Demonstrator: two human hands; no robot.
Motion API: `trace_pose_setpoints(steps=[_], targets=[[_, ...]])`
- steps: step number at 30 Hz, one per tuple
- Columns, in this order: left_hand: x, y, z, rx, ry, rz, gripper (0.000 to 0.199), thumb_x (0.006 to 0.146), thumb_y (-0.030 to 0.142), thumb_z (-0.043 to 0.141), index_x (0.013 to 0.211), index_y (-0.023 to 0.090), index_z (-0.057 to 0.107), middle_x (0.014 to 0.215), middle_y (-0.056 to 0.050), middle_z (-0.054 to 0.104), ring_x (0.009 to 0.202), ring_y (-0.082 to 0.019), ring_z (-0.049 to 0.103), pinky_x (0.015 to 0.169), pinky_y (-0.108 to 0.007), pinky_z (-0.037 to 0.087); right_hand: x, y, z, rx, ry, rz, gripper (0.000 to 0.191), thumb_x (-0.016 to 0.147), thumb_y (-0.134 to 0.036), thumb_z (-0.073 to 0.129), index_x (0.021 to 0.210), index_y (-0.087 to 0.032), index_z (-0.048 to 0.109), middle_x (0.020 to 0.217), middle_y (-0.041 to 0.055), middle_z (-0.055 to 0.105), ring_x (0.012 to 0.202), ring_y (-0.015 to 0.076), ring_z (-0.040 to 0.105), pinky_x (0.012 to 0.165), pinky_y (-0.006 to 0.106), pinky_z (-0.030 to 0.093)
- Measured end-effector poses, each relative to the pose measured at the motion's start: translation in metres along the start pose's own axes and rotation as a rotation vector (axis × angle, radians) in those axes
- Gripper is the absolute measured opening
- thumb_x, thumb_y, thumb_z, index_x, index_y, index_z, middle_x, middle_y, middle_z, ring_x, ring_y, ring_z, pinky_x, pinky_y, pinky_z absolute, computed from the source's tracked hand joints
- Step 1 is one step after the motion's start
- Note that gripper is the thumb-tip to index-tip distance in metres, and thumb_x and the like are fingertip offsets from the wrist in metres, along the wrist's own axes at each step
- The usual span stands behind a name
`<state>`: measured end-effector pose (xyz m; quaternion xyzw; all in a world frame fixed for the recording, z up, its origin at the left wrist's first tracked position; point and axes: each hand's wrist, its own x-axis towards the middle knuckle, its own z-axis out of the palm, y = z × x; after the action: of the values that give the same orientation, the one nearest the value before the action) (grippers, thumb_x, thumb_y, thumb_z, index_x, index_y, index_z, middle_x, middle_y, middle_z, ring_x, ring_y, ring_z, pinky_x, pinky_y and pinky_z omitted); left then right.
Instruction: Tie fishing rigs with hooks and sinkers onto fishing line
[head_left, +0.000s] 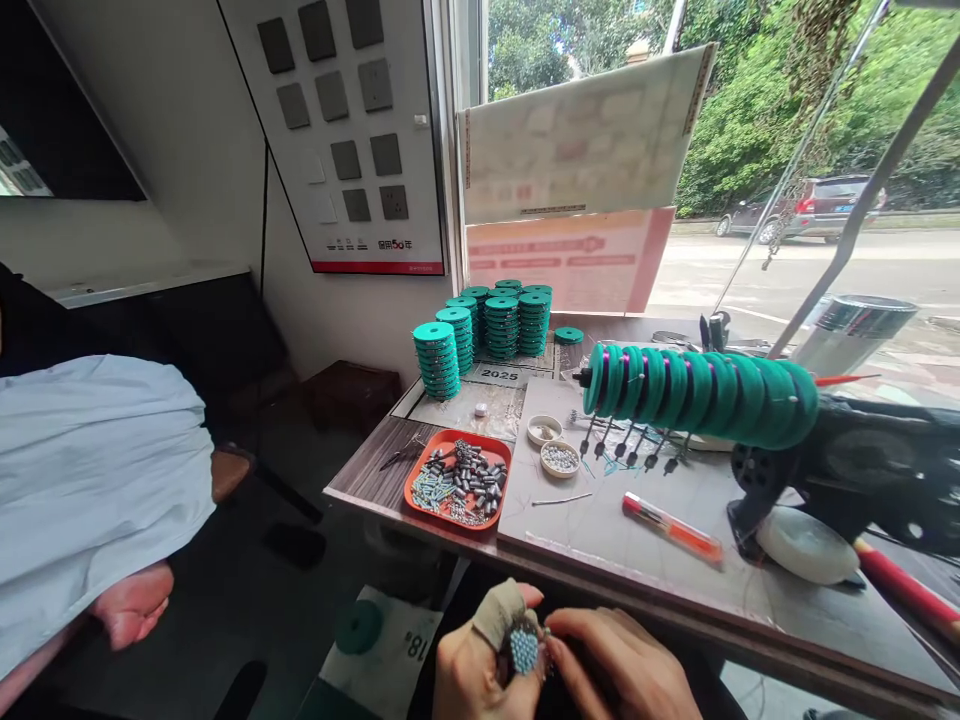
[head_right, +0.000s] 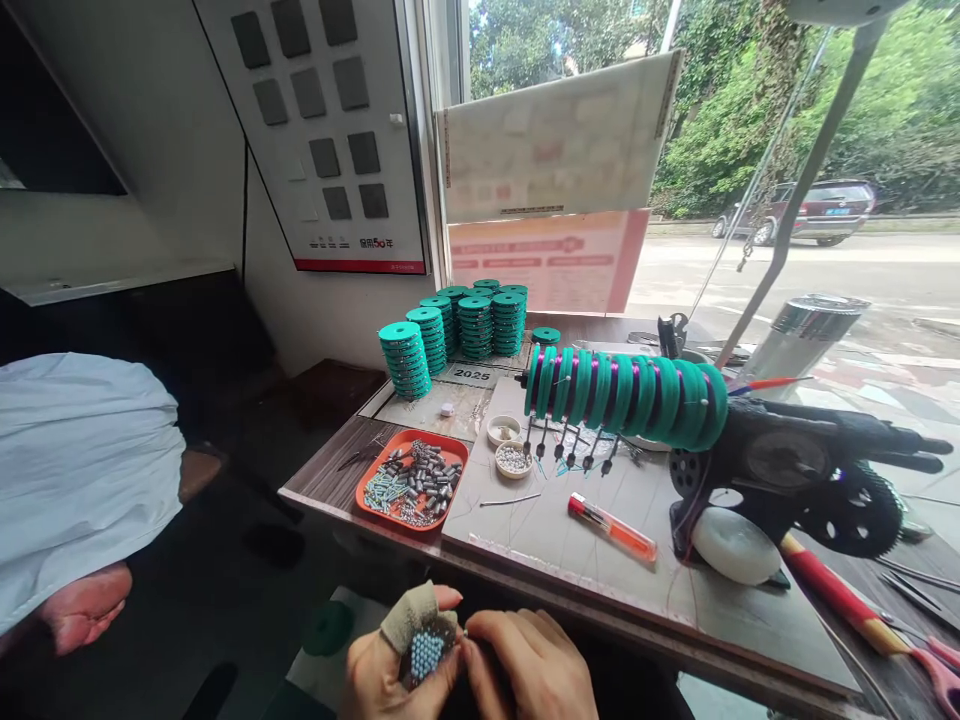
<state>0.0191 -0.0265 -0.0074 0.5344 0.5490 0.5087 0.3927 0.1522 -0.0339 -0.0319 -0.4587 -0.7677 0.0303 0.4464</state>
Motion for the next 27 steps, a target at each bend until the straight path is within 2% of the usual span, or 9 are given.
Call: trace_pose_setpoints(steps=[4, 8, 11, 14, 16, 19, 23, 27], targets=[[-0.001, 0.007, 0.002, -0.036, -0.035, 0.021, 0.016, 0.058, 0.017, 0.067, 0.072, 0.025, 0.069, 0.053, 0.002, 0.068, 0.042, -0.012, 0.056, 0.043, -0.018, 0.044, -0.003, -0.003, 0.004, 0.007, 0.032, 0.092, 0.025, 0.094, -0.030, 0.037, 0.078, -0.021, 0.054, 0.059, -0.0028, 0.058, 0.049, 0.0107, 0.056, 0.048, 0.021, 0.043], [0.001, -0.005, 0.000, -0.035, -0.067, 0.025, 0.017, 0.060, 0.017, 0.067, 0.076, 0.024, 0.070, 0.056, 0.001, 0.068, 0.044, -0.011, 0.056, 0.045, -0.018, 0.045, -0.002, -0.005, 0.002, 0.020, 0.026, 0.108, 0.028, 0.094, -0.031, 0.037, 0.074, -0.021, 0.054, 0.057, -0.0029, 0.056, 0.048, 0.0102, 0.055, 0.047, 0.020, 0.042], [0.006, -0.014, -0.005, -0.088, -0.171, -0.024, 0.022, 0.062, 0.021, 0.069, 0.083, 0.022, 0.069, 0.062, 0.000, 0.068, 0.051, -0.014, 0.060, 0.051, -0.019, 0.047, -0.001, -0.005, -0.001, 0.036, 0.022, 0.100, 0.025, 0.093, -0.028, 0.040, 0.075, -0.020, 0.055, 0.057, -0.0028, 0.057, 0.048, 0.0097, 0.055, 0.047, 0.019, 0.042], [0.011, -0.012, -0.011, -0.202, -0.268, -0.071, 0.023, 0.064, 0.027, 0.070, 0.086, 0.021, 0.068, 0.072, -0.003, 0.069, 0.066, -0.017, 0.063, 0.063, -0.022, 0.048, -0.001, -0.003, -0.005, 0.034, -0.015, 0.080, 0.017, 0.091, -0.023, 0.044, 0.078, -0.020, 0.055, 0.059, -0.0024, 0.059, 0.049, 0.0099, 0.056, 0.048, 0.019, 0.044], [0.012, -0.008, -0.012, -0.255, -0.263, -0.111, 0.021, 0.065, 0.032, 0.071, 0.081, 0.019, 0.069, 0.074, -0.004, 0.068, 0.073, -0.018, 0.061, 0.070, -0.024, 0.047, -0.002, -0.002, -0.007, 0.031, -0.027, 0.063, 0.014, 0.090, -0.021, 0.046, 0.080, -0.020, 0.055, 0.059, -0.0020, 0.059, 0.050, 0.0099, 0.057, 0.048, 0.019, 0.044], [0.013, -0.006, -0.010, -0.286, -0.252, -0.161, 0.023, 0.064, 0.039, 0.072, 0.071, 0.017, 0.069, 0.073, -0.004, 0.066, 0.074, -0.018, 0.058, 0.073, -0.026, 0.045, -0.001, -0.001, -0.009, 0.030, -0.035, 0.035, 0.013, 0.089, -0.019, 0.046, 0.080, -0.020, 0.056, 0.060, -0.0014, 0.060, 0.050, 0.0099, 0.057, 0.049, 0.019, 0.045], [0.012, -0.018, -0.007, -0.311, -0.329, -0.185, 0.024, 0.066, 0.039, 0.072, 0.073, 0.016, 0.067, 0.076, -0.004, 0.065, 0.076, -0.018, 0.057, 0.074, -0.027, 0.043, 0.001, -0.004, -0.009, 0.034, -0.033, 0.028, 0.014, 0.089, -0.018, 0.045, 0.080, -0.020, 0.056, 0.060, -0.0021, 0.060, 0.050, 0.0096, 0.058, 0.050, 0.018, 0.046], [0.012, -0.023, -0.006, -0.318, -0.304, -0.186, 0.024, 0.069, 0.039, 0.070, 0.075, 0.017, 0.064, 0.075, -0.003, 0.063, 0.074, -0.017, 0.056, 0.071, -0.026, 0.043, 0.000, -0.007, -0.005, 0.016, 0.029, 0.069, 0.013, 0.088, -0.025, 0.045, 0.080, -0.021, 0.054, 0.058, -0.0025, 0.058, 0.048, 0.0111, 0.056, 0.044, 0.020, 0.042]])
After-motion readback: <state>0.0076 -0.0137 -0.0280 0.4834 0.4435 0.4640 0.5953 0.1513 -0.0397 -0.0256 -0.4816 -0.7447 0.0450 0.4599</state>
